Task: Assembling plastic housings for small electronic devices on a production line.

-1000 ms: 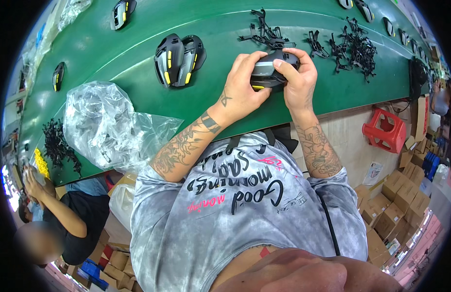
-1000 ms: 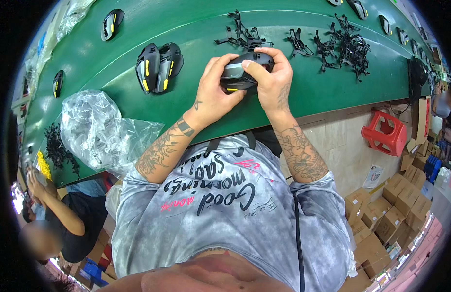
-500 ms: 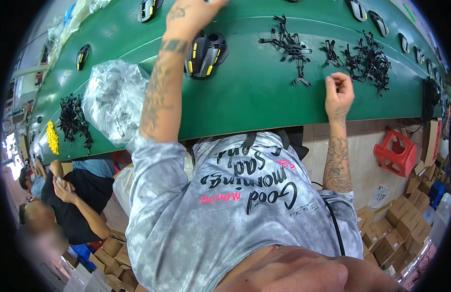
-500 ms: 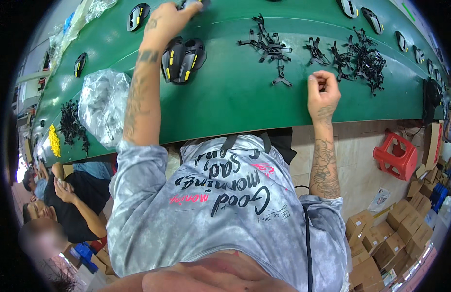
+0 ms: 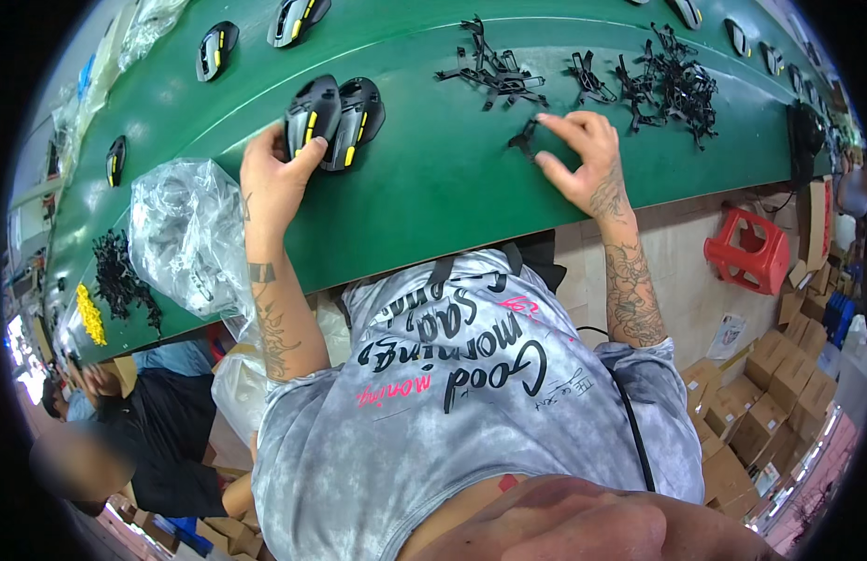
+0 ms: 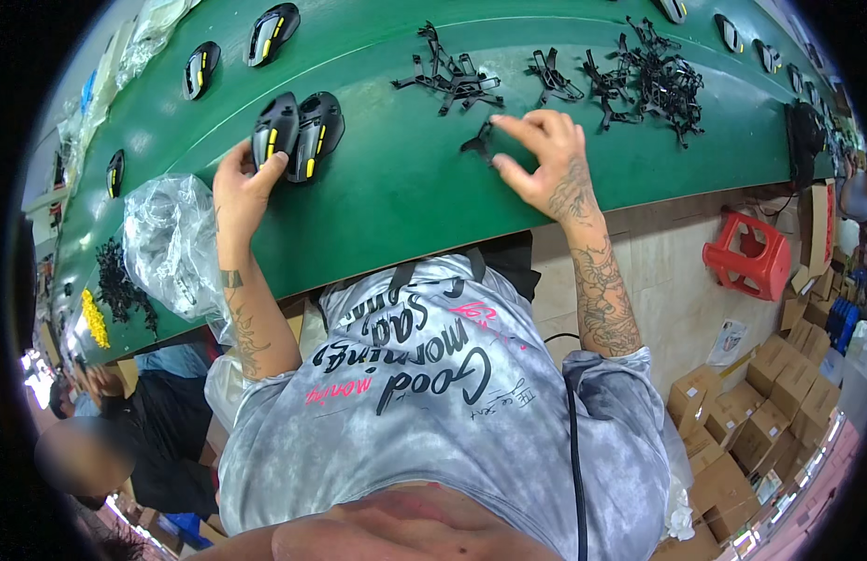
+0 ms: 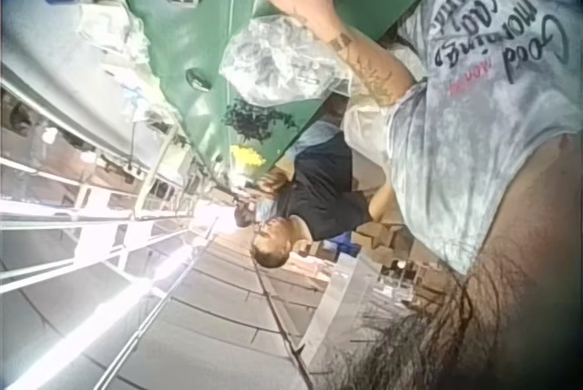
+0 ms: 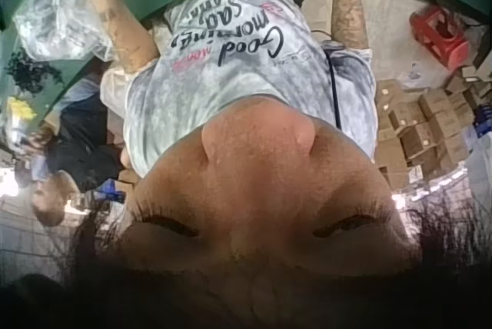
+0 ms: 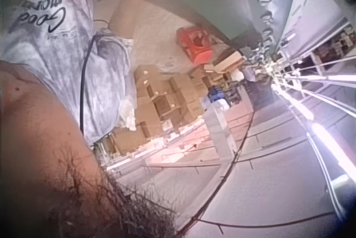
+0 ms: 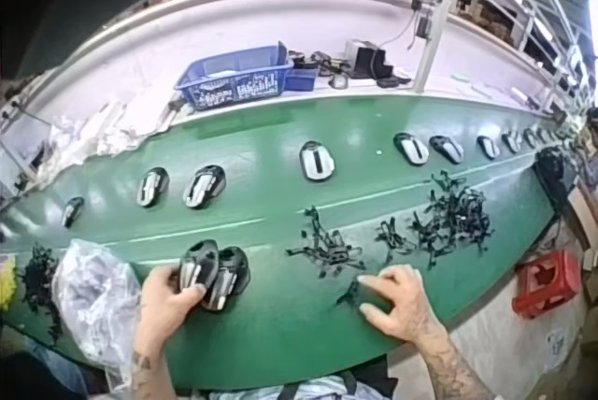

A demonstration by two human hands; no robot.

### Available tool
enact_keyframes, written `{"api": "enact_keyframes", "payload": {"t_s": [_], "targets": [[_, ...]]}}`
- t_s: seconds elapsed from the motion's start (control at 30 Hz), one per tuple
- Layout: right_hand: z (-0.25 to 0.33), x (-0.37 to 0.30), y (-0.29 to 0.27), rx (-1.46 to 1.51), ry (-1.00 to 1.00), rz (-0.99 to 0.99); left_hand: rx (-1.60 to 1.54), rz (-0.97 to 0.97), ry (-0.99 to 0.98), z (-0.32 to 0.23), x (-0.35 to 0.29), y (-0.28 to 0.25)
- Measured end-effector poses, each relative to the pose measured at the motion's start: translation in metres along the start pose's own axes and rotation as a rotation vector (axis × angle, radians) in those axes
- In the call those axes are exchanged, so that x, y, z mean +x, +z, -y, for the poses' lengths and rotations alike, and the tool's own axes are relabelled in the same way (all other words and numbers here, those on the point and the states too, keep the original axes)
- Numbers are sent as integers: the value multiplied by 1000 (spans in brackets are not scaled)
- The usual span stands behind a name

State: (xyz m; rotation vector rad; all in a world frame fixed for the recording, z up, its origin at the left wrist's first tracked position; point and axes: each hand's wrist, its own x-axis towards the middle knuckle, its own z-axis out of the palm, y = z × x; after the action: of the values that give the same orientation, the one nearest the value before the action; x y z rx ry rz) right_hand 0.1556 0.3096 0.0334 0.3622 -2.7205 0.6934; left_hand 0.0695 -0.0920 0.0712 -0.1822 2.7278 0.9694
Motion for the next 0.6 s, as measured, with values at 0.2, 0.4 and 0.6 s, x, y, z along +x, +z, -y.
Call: {"api": "enact_keyframes", "payload": {"t_s": [0.2,0.4,0.6], "targets": [[53,1,19,-36,-37,187,-836,24,521,-66,-23,17],[53,14,19,26,111,288,-1082,471,490,-87,12,93],[41,7,-43,184,308,340,-1216,868,369,-61,17,114]]}}
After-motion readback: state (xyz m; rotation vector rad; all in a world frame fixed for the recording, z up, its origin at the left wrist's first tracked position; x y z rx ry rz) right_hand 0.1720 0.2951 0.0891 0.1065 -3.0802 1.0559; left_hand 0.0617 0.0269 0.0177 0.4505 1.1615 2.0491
